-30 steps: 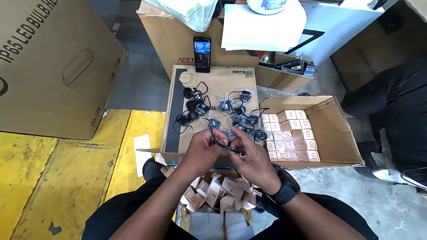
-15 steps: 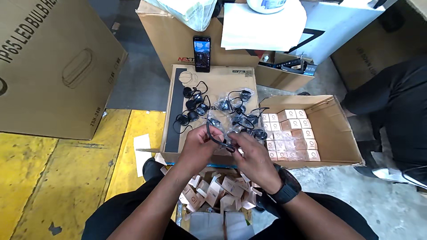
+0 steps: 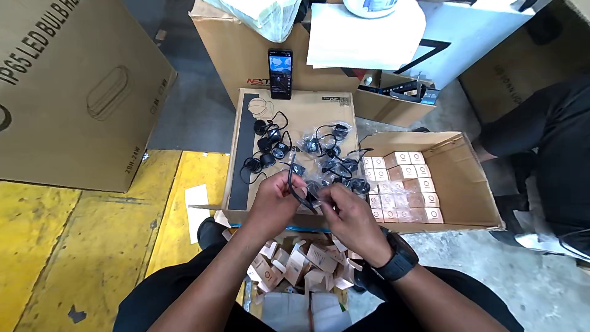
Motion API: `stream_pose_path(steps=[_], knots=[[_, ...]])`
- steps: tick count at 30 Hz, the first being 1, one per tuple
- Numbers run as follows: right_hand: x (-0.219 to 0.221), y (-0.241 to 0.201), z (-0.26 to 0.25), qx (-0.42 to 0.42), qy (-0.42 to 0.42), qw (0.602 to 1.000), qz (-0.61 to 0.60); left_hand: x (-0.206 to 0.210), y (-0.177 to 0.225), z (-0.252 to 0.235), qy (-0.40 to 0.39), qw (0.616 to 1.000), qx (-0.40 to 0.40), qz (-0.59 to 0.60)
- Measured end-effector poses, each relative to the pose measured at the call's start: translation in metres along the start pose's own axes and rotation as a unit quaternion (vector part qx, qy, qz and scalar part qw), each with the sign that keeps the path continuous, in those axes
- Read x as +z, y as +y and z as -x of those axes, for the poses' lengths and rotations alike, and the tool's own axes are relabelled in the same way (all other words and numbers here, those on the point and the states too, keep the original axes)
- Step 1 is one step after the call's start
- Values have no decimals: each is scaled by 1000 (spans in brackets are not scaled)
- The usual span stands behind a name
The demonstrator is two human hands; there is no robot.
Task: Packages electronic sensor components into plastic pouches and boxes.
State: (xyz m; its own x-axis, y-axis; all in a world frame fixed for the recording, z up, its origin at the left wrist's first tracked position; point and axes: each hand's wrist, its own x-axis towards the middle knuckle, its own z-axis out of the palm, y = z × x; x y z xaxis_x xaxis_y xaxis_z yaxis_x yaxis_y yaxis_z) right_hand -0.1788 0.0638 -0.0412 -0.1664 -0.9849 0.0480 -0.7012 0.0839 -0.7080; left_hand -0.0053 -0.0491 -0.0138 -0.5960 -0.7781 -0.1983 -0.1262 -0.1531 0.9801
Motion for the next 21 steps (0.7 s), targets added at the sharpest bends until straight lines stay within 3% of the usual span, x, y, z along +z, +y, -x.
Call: stream_pose_path(steps=[7,13,21], knots=[[-1,-3,-2,6,-94,993,-72,6,1,3,-47,998,-27,22],[2,-1,-2,9,-79,983,-166,6,0,5,-93,995,-36,23],[0,0,-4,18,-26,986,-163,3,1,5,-121,992,-33,-2]])
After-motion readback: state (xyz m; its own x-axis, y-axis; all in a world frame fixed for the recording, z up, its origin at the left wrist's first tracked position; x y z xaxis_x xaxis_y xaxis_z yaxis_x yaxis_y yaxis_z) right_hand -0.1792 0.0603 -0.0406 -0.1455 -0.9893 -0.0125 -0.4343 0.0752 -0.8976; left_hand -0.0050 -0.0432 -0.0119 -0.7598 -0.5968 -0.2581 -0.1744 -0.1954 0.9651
